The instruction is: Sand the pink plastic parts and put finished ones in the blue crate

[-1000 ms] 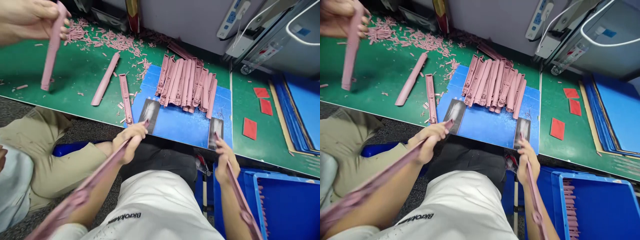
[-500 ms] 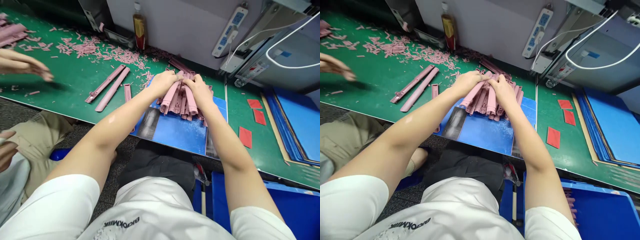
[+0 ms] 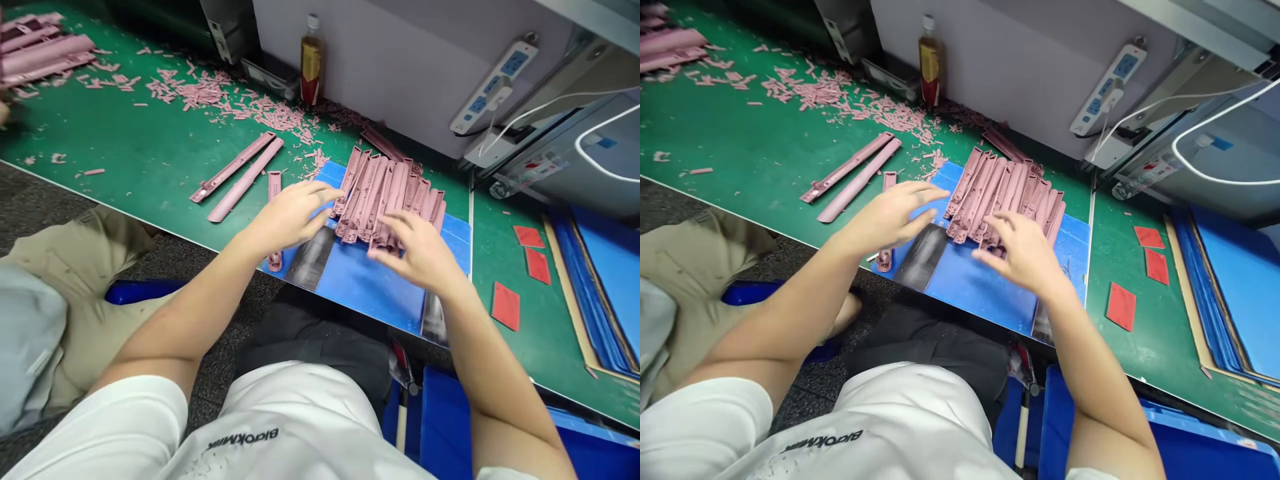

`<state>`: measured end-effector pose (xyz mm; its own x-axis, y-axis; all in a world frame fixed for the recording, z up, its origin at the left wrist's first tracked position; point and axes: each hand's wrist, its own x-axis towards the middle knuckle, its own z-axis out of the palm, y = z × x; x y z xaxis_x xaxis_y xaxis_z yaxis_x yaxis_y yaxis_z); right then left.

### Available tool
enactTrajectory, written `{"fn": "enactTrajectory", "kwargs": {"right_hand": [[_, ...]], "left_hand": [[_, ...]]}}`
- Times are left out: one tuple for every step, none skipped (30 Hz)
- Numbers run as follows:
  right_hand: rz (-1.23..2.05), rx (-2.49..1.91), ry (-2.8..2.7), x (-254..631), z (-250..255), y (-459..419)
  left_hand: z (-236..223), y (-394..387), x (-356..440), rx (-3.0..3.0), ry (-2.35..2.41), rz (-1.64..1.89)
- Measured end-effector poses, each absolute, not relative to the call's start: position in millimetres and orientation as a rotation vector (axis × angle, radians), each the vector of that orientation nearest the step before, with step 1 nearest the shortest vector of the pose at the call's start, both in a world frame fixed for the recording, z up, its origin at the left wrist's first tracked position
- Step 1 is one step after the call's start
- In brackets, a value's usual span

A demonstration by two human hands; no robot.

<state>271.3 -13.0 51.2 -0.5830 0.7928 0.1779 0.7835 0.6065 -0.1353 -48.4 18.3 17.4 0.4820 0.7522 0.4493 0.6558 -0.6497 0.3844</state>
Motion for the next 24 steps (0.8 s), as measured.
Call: {"fn": "enactTrajectory", "kwargs": {"right_hand": [[0.044,-1.284,-2.67,270.8,47.2,-19.9],[0.011,-1.288,-2.71,270.2,43.4,-23.4],[-0.034,-1.307,-2.723,269.1,40.4,-24.1],[-0.075,-1.329,-2.711,266.8,38.9,-23.2],[-0.102,-1.339,-2.684,262.1,39.1,-21.7],[-0.107,-1.329,-2.656,254.0,40.9,-20.8],[-0.085,-1.305,-2.643,241.9,43.9,-21.1],[-0.035,-1.275,-2.656,225.2,47.4,-22.9],[0.037,-1.248,-2.698,204.3,50.7,-25.7],[0.117,-1.236,-2.762,179.7,53.1,-28.8],[0.192,-1.249,-2.838,152.6,54.1,-31.1],[0.253,-1.291,-2.91,124.5,53.5,-31.4],[0.293,-1.358,-2.962,96.8,51.4,-28.8],[0.315,-1.436,-2.988,71.3,48.0,-23.2],[0.322,-1.516,-2.985,49.4,43.9,-14.8],[0.321,-1.591,-2.961,32.0,40.0,-4.6],[0.325,-1.652,-2.93,19.9,37.1,6.1],[0.341,-1.696,-2.899,13.2,36.0,15.7],[0.37,-1.718,-2.875,11.6,37.0,22.8],[0.413,-1.714,-2.86,14.7,40.0,26.6],[0.457,-1.69,-2.845,21.9,44.1,26.4],[0.498,-1.649,-2.829,32.8,47.8,22.4],[0.532,-1.588,-2.81,46.7,49.7,15.3],[0.534,-1.58,-2.747,63.0,48.8,6.0]], "left_hand": [[10.5,-0.1,-64.1,2.506,1.26,0.976],[1.9,-17.4,-78.9,2.444,1.302,1.058],[-7.9,-33.5,-92.7,2.382,1.349,1.14],[-18.3,-48.2,-105.3,2.323,1.399,1.217],[-28.4,-61.1,-116.8,2.267,1.457,1.284],[-37.6,-71.6,-127.3,2.212,1.527,1.34],[-45.3,-79.3,-137.0,2.157,1.605,1.381],[-51.3,-83.4,-146.1,2.108,1.68,1.405],[-55.2,-83.4,-154.9,2.064,1.752,1.414],[-57.3,-78.9,-163.6,2.03,1.814,1.413],[-57.5,-70.2,-172.3,2.007,1.862,1.407],[-56.4,-57.7,-181.0,1.989,1.9,1.396],[-54.4,-42.3,-189.5,1.97,1.937,1.381],[-51.8,-25.3,-197.3,1.941,1.983,1.361],[-49.1,-8.1,-204.1,1.9,2.043,1.332],[-46.4,7.9,-209.5,1.851,2.108,1.284],[-43.8,21.5,-213.6,1.805,2.167,1.203],[-41.4,31.8,-216.2,1.77,2.208,1.098],[-39.0,38.5,-217.5,1.753,2.226,0.99],[-36.8,41.7,-217.8,1.754,2.222,0.891],[-35.0,42.1,-217.4,1.769,2.207,0.814],[-33.9,40.8,-216.7,1.791,2.196,0.768],[-33.5,38.8,-216.0,1.816,2.195,0.751],[-34.0,36.9,-215.6,1.836,2.201,0.739]]}}
